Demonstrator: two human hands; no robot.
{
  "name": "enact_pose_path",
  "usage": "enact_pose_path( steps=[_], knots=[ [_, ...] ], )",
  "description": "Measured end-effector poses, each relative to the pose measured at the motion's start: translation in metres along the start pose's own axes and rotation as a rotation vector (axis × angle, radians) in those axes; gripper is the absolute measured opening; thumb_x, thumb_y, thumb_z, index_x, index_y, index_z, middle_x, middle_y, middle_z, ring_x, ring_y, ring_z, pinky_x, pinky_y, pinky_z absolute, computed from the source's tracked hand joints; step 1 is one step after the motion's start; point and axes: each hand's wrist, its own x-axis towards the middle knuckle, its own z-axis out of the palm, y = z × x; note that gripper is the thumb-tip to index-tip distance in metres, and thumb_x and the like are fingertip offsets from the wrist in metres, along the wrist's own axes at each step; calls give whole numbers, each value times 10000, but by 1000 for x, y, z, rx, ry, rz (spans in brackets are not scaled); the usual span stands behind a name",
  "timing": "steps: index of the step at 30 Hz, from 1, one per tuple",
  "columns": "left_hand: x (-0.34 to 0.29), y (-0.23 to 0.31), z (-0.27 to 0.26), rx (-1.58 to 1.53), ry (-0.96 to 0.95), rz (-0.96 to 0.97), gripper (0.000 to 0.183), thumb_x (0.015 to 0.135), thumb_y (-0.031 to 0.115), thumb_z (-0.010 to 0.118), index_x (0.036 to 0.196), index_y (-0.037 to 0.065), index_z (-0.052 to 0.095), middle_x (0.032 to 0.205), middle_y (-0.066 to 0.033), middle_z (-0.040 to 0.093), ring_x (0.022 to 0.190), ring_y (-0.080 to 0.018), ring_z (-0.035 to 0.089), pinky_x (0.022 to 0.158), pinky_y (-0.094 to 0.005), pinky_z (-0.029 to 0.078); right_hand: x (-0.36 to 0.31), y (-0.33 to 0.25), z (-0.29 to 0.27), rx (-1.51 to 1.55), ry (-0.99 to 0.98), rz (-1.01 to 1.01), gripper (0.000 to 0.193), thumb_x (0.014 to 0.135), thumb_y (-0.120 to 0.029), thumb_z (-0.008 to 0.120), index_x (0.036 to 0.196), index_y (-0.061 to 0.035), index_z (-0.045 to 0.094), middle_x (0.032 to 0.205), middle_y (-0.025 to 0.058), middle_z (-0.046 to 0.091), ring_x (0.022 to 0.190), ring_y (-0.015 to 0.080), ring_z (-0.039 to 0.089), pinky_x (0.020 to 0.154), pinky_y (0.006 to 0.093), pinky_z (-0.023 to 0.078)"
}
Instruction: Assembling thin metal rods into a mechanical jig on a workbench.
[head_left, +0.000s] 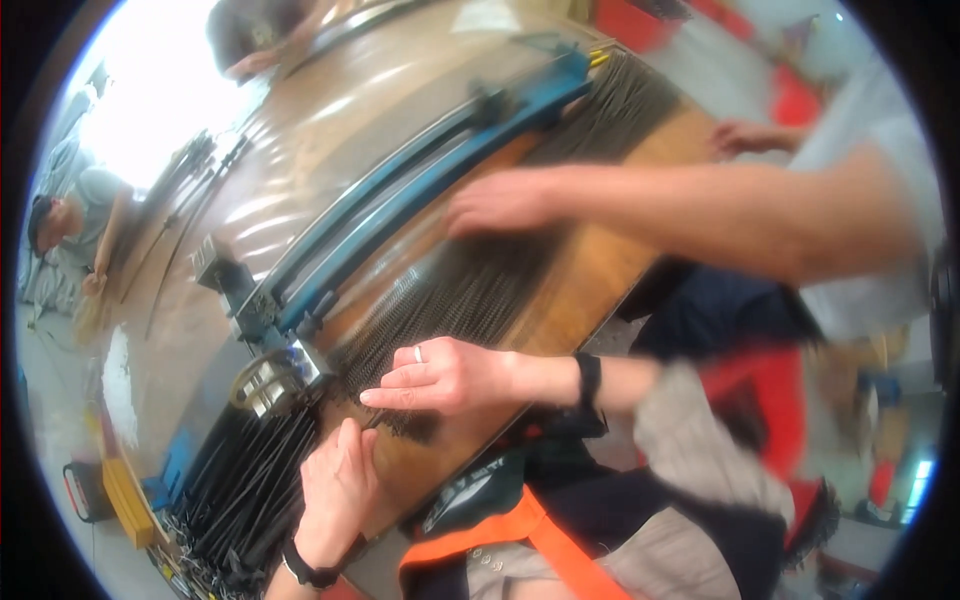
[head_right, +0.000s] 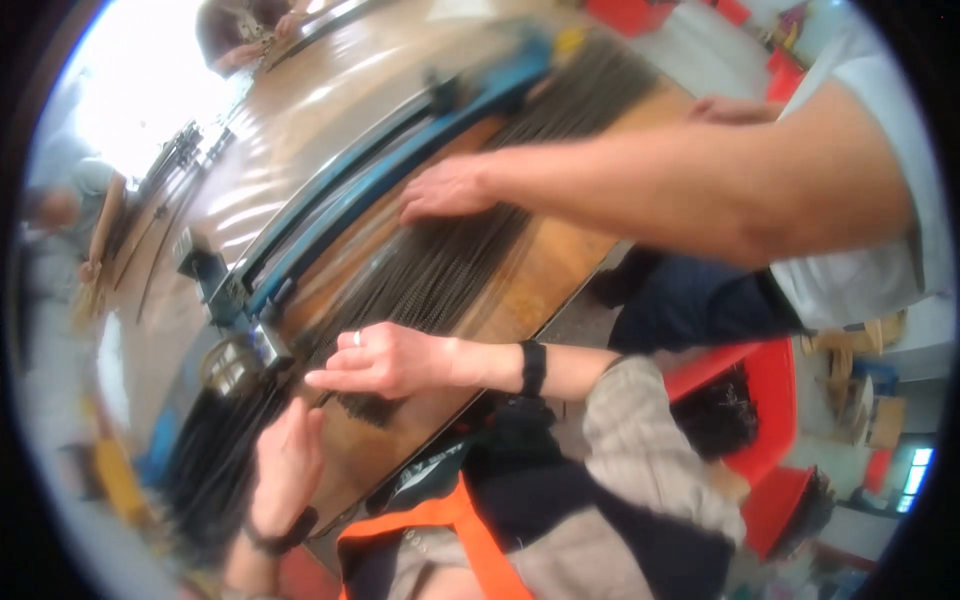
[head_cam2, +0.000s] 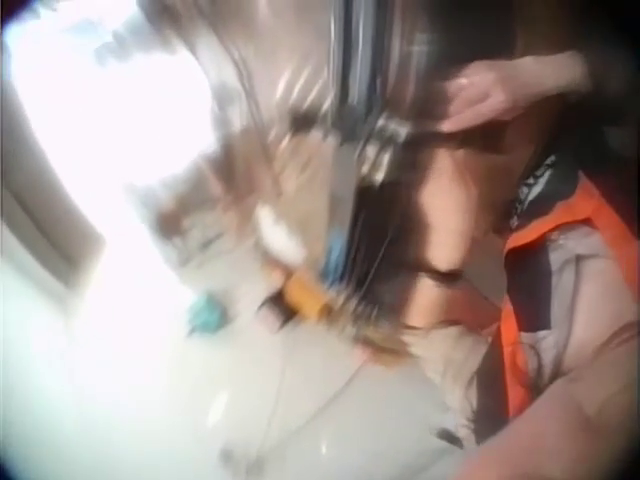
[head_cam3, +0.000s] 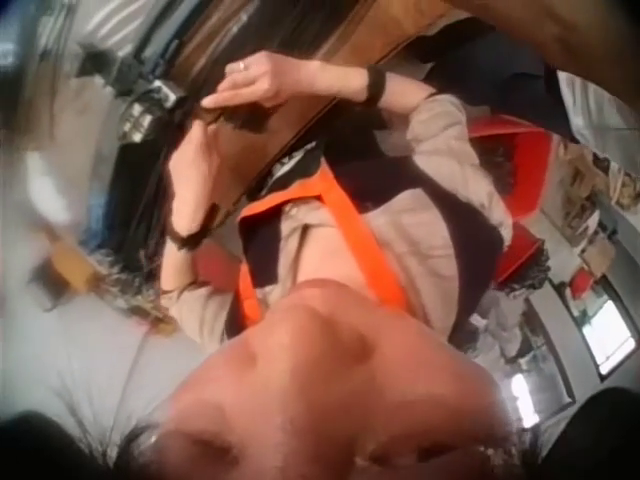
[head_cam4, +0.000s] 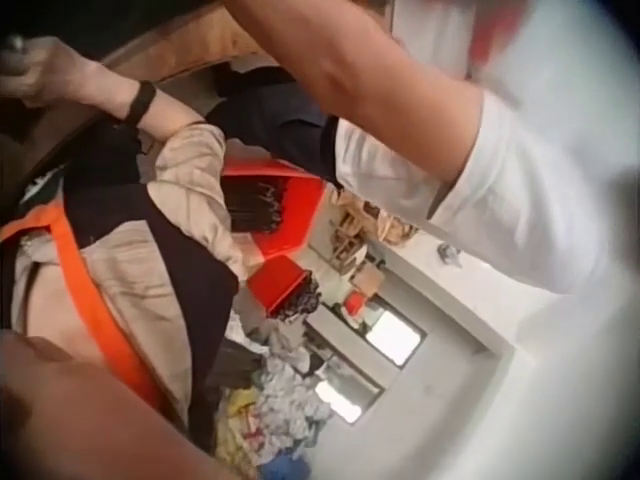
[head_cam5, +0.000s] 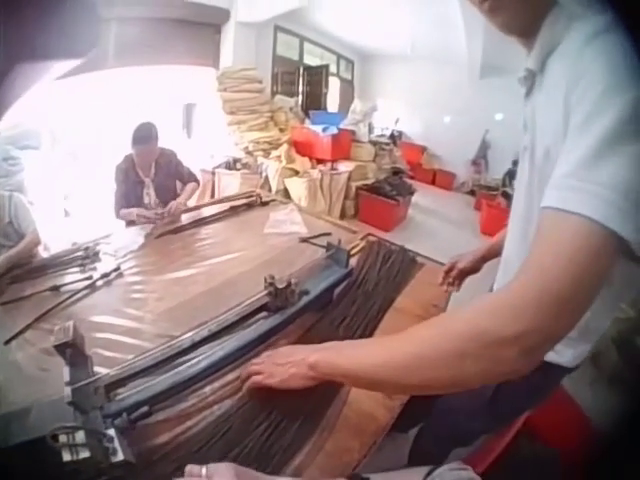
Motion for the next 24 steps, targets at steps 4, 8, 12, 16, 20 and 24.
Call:
enact_pose_path(
  steps=[4,8,12,16,20,24],
  knots=[
    [28,0,-17,274,65,132,221,923,168,600,784,56,470,728,-130,572,659,-331,603,546,-435,472,11,5,-16,-167,-486,113,504,778,-55,614,1273,21,559,930,79,675,749,238,659,655,351,564],
    [53,7,-21,283,95,250,115,883,138,631,886,47,561,720,-79,526,686,-273,588,551,-403,472,15,16,-16,-164,-518,292,531,821,-94,636,1332,-7,521,947,103,679,728,253,678,640,382,574],
    [69,-10,-56,319,286,347,256,857,93,637,1104,29,616,731,-78,507,695,-254,569,550,-388,464,-30,52,-37,95,131,367,457,867,-181,666,1299,-70,566,895,97,688,720,258,691,633,382,575],
    [98,-8,-81,375,174,442,474,818,17,616,1290,36,579,763,-88,509,705,-261,554,595,-384,472,-42,76,-77,-158,-56,612,331,835,-203,745,1141,-100,675,951,93,716,753,270,690,645,339,570],
    [130,7,-67,353,197,534,513,815,-2,583,1325,44,557,769,-95,509,720,-266,550,650,-377,479,-42,107,-112,-279,10,492,275,834,-215,744,1091,-131,695,857,92,702,718,270,684,612,347,554],
    [154,-4,-59,395,186,565,533,830,13,559,1361,45,524,778,-100,523,728,-270,554,680,-379,480,-50,138,-147,-509,63,471,248,853,-232,718,1088,-157,689,754,82,666,673,267,673,592,351,544]
  ],
)
